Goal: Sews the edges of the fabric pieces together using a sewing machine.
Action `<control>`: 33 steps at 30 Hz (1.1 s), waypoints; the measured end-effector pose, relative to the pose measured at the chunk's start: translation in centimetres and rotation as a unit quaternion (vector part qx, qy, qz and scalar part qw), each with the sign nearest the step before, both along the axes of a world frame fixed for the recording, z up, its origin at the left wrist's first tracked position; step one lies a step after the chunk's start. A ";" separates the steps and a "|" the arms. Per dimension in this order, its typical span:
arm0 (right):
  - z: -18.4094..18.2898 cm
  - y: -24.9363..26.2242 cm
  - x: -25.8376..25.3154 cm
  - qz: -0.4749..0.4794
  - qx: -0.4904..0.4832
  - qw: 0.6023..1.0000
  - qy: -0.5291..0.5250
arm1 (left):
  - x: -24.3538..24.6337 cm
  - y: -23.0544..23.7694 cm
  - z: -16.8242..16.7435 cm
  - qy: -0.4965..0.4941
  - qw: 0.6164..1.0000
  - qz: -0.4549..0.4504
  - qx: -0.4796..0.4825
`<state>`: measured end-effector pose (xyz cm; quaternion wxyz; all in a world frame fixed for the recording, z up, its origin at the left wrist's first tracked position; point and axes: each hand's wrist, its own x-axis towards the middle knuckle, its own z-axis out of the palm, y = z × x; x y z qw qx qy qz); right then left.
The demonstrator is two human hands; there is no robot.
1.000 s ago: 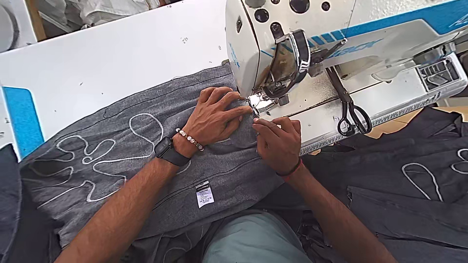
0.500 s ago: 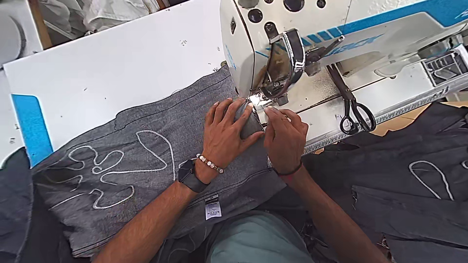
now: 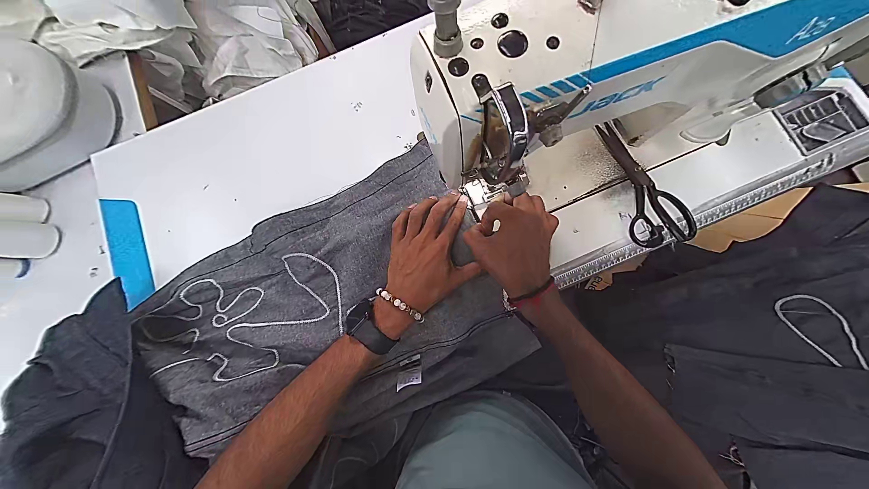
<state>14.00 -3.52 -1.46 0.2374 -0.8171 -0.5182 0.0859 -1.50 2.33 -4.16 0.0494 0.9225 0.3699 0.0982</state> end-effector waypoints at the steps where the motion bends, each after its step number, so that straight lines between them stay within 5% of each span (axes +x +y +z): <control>1: 0.3 -0.1 0.1 0.001 0.004 1.000 0.017 | -0.2 0.2 0.0 -0.009 1.000 -0.008 -0.002; 8: 1.4 -0.4 -1.4 0.026 -0.019 0.997 0.069 | -1.4 1.3 0.5 -0.043 0.997 -0.066 -0.007; 13: -1.1 -1.1 -0.9 -0.050 0.045 0.997 0.026 | -1.2 1.5 0.3 -0.037 0.997 -0.059 0.014; 18: -0.1 -0.1 -0.9 0.006 0.049 0.998 0.027 | -1.2 1.4 0.4 -0.036 0.997 -0.062 0.015; 25: 0.1 -3.6 -1.3 0.008 -0.032 0.961 0.275 | -1.5 1.6 0.4 -0.029 0.997 -0.073 0.010; 33: -0.6 -3.6 -1.4 -0.020 0.016 0.977 0.211 | -0.8 2.1 0.8 -0.036 0.992 -0.096 0.073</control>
